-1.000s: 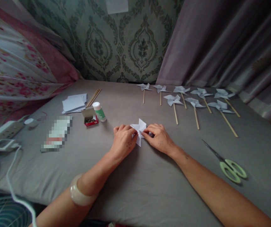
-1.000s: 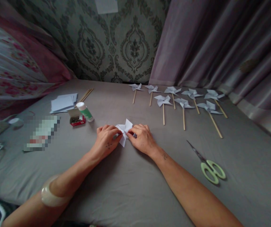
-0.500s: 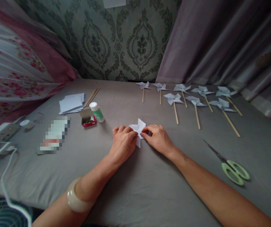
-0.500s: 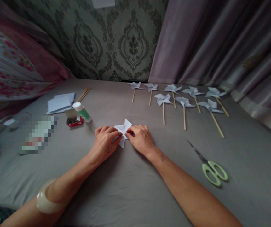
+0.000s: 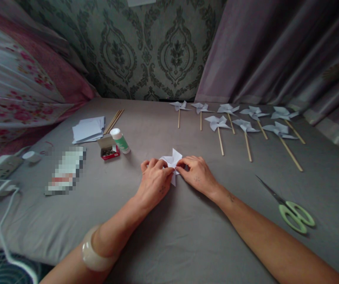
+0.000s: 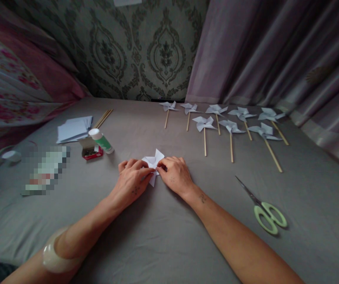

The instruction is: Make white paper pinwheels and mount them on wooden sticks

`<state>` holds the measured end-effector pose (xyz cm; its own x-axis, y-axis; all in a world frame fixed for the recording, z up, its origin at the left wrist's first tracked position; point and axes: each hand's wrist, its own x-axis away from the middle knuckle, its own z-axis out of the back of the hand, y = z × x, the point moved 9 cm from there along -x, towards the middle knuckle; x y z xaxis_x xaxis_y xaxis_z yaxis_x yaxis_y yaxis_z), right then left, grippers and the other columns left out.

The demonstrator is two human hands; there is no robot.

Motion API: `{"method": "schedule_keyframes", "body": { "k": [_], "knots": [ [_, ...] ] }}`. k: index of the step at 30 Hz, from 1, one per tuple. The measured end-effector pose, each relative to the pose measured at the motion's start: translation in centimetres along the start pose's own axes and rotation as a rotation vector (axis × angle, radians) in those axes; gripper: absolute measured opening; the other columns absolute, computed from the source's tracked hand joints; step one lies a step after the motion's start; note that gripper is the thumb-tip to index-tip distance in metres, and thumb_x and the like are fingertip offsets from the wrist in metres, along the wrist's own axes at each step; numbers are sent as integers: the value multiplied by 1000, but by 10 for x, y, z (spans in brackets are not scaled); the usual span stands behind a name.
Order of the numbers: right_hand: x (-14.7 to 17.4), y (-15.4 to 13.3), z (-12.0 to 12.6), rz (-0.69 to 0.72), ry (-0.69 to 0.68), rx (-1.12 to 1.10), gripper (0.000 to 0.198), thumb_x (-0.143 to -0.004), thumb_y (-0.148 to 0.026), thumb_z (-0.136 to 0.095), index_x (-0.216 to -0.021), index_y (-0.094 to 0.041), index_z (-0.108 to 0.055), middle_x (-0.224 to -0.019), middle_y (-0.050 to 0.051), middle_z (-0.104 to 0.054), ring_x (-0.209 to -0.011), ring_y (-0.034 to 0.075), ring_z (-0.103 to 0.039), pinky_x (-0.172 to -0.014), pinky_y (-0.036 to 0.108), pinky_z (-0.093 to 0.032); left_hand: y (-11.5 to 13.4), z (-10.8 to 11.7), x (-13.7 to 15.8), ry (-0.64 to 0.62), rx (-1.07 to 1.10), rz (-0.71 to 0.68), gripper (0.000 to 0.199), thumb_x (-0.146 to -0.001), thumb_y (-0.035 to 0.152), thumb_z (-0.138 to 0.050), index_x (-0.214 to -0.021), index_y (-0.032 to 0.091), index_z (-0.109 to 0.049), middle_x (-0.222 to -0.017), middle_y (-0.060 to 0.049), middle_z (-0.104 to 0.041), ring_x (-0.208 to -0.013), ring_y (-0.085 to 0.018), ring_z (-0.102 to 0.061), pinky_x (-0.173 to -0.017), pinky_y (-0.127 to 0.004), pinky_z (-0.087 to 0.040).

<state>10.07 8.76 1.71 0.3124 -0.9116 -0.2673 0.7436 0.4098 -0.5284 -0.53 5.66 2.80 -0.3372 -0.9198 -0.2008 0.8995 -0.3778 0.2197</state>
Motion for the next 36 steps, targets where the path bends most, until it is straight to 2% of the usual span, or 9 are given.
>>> {"method": "schedule_keyframes", "body": {
  "k": [20, 28, 33, 36],
  "knots": [
    [1, 0, -1, -13, 1, 24, 8, -85, -22, -63, -81, -21, -70, -83, 1, -71, -83, 18, -61, -78, 32, -36, -1, -2, -1, 5, -2, 0, 24, -92, 29, -49, -90, 29, -73, -98, -3, -68, -96, -24, -51, -89, -45, -27],
    [2, -12, -3, 79, -76, 137, 15, -90, -25, -58, -94, -25, -73, -88, 3, -70, -88, 19, -57, -80, 32, -32, 0, -2, 0, 10, -22, -19, 25, -93, 28, -47, -98, 30, -71, -99, -3, -67, -97, -24, -50, -89, -45, -26],
    [7, -22, -4, 145, -127, 205, 22, -94, -25, -51, -100, -25, -72, -93, 5, -67, -90, 19, -55, -81, 33, -32, 3, -2, 2, 9, -25, -35, 23, -91, 22, -49, -92, 27, -71, -96, -4, -67, -96, -24, -49, -90, -45, -26],
    [8, -27, -3, 163, -148, 264, 23, -90, -19, -52, -100, -23, -72, -96, 7, -65, -95, 21, -52, -83, 35, -33, 4, -2, 2, 12, -14, -55, 22, -90, 21, -50, -87, 25, -71, -92, -5, -66, -94, -24, -49, -90, -45, -27]
  ]
}}
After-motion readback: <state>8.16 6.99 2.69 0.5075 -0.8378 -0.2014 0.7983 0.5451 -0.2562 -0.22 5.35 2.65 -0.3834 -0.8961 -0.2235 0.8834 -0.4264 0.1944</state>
